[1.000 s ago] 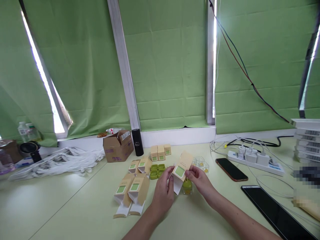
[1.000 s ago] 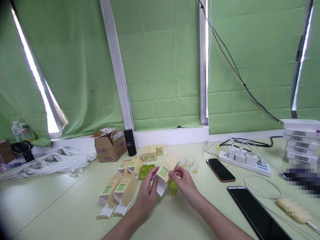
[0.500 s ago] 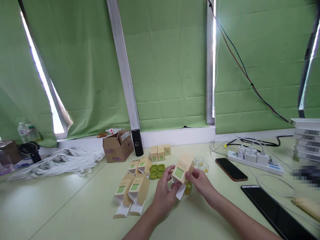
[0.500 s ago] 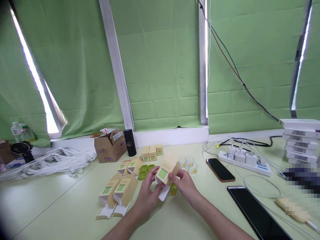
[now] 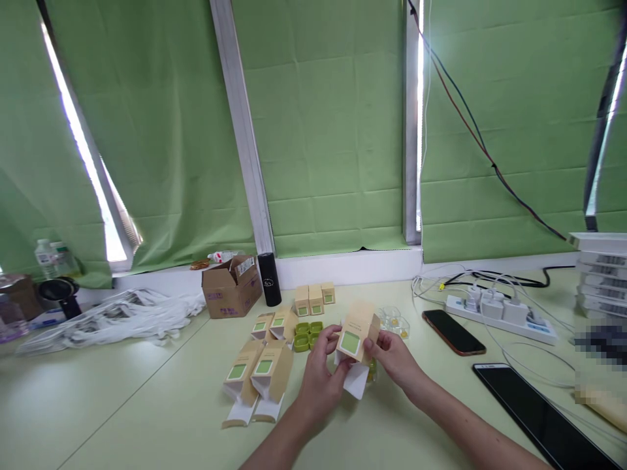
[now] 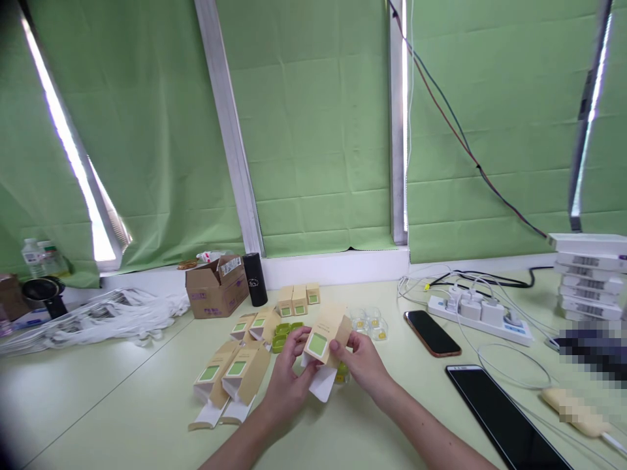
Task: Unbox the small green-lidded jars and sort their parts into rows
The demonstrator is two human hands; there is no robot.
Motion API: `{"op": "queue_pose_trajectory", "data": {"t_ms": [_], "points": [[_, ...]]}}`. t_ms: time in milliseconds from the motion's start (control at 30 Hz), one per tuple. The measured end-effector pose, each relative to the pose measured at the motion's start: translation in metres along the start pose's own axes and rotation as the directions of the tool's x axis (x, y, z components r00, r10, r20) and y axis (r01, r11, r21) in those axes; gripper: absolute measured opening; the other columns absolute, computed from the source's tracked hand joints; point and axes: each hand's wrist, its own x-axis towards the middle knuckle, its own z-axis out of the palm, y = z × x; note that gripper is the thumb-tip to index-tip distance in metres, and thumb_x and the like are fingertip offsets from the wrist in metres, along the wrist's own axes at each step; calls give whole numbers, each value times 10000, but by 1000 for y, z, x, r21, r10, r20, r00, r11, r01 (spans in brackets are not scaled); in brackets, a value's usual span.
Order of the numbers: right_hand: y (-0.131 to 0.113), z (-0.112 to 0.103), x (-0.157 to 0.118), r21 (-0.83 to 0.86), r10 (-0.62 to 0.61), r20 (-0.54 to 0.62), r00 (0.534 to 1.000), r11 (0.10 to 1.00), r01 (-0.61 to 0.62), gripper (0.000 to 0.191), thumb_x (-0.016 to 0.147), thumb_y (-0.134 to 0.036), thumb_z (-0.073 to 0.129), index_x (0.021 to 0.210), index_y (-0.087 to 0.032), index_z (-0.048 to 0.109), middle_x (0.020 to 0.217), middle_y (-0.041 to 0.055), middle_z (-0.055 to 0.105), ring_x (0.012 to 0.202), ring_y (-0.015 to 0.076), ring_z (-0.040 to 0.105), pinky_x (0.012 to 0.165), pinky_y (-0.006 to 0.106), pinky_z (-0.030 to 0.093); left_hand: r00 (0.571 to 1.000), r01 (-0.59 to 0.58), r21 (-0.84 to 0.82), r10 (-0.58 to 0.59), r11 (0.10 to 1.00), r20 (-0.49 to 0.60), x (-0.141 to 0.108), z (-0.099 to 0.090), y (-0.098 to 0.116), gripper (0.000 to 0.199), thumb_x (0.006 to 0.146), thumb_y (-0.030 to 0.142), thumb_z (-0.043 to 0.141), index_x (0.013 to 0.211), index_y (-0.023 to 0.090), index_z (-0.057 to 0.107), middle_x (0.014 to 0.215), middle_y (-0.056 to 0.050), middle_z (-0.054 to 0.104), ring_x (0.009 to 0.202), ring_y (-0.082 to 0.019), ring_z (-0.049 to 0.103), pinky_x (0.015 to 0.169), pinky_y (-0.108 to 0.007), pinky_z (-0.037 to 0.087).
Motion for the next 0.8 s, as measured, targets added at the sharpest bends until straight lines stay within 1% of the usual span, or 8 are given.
{"op": "queue_pose_trajectory", "data": {"t_ms": [100,200,300,433,500,633,700,800], "points": [[-6,0,-2,5,20,-23,1000,1000,-20,648,682,-780,770,932,-182,780,1031,167,801,969,365,733,840,455,576,1000,5,-32,-4,999,21,0,1,2,511,916,393,699,1365,255,498,1269,-128,681,1139,-299,665,969,-440,547],[-12,1,-5,8,42,-22,999,999,-42,623,717,-762,755,927,-176,783,1020,155,804,945,348,733,827,432,576,1000,1,-92,2,996,22,-1,0,2,494,951,466,646,1366,240,504,1341,-144,636,1209,-310,629,997,-432,527],[-16,2,-8,25,66,-16,998,998,-65,606,753,-739,743,943,-165,782,1017,144,805,937,330,732,813,399,574,999,31,-205,-23,978,39,-1,-1,1,539,949,523,635,1386,243,488,1387,-149,606,1267,-327,590,1000,-420,511],[-19,2,-9,56,78,-54,996,996,-75,600,754,-711,764,963,-149,788,1013,145,806,924,319,735,791,370,568,997,68,-352,-46,933,68,1,-2,2,606,912,575,666,1398,259,489,1373,-142,621,1251,-333,593,977,-406,501],[-21,2,-9,70,82,-87,993,995,-76,608,736,-707,782,973,-147,794,1005,149,809,917,321,736,784,373,570,998,62,-361,-47,931,50,3,-2,3,599,906,596,662,1377,251,523,1305,-130,660,1200,-317,615,973,-394,490],[-25,1,-9,105,89,-138,987,992,-75,612,707,-693,813,1005,-158,798,1035,148,810,917,329,744,794,399,579,997,54,-281,-68,958,-41,7,-4,5,592,893,662,629,1274,209,615,1014,-90,725,949,-260,654,848,-349,500],[-26,1,-10,120,92,-142,986,990,-75,601,700,-687,821,994,-163,794,1035,145,811,907,335,752,790,410,585,995,68,-250,-86,966,-58,9,-5,6,565,904,666,605,1217,198,645,932,-77,722,891,-246,647,806,-334,497],[-27,1,-11,133,103,-132,986,987,-85,599,676,-691,834,959,-165,786,1033,150,812,895,352,763,773,424,595,992,92,-218,-109,972,-67,10,-5,8,530,907,667,597,1112,185,677,869,-65,712,845,-229,638,776,-315,489]]}}
